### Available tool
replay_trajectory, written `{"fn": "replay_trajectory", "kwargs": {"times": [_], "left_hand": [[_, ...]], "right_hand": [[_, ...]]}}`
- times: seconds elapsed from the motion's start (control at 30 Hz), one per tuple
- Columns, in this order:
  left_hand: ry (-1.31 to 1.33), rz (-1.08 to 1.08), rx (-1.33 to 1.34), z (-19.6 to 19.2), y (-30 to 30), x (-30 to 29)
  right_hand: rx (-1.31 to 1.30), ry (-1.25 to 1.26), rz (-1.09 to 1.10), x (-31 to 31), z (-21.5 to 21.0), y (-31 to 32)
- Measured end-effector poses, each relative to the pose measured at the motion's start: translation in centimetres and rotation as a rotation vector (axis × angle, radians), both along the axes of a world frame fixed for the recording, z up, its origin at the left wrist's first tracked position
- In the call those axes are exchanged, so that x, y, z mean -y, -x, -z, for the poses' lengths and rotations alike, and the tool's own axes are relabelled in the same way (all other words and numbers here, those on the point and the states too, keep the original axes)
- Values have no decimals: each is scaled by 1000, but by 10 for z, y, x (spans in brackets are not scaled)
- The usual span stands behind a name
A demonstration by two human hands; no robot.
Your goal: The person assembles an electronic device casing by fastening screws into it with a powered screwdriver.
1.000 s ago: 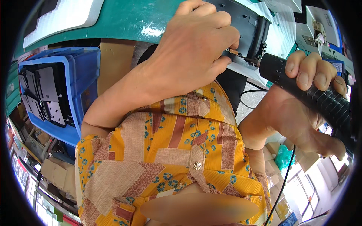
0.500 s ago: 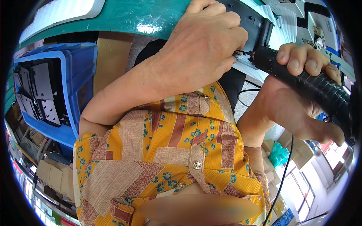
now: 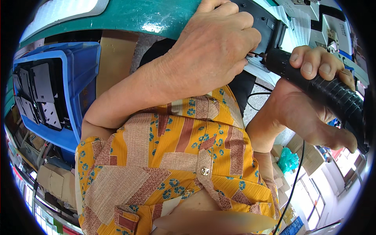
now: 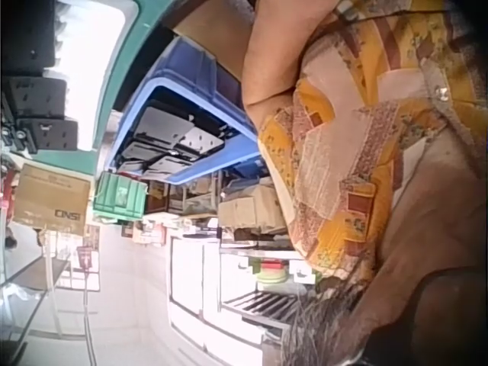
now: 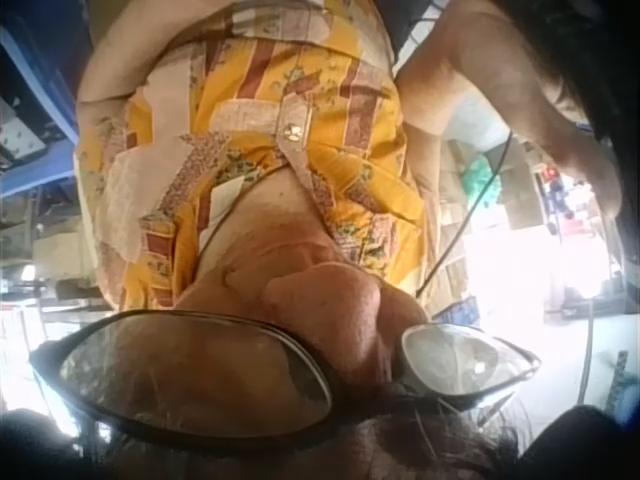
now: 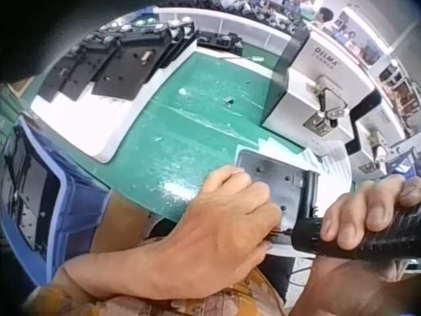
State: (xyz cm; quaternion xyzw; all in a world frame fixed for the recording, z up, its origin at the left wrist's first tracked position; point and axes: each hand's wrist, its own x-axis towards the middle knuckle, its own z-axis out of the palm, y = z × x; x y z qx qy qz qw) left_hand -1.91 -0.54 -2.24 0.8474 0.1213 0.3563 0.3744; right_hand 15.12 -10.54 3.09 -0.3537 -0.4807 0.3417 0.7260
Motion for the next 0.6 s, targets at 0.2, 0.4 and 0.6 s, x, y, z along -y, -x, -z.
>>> {"fn": "replay_trajectory", "kwargs": {"times": [0.2,0.4,0.6], "left_hand": [[2,-9,2,0,1,0],[16,-4,8,1,1,0],[36,-5,-17,3,1,-1]], "right_hand": [[8,5,3,-2,1,0],[110,2,-38,-4,0,-3],[201,1,-147,-10,-6,-13]]}}
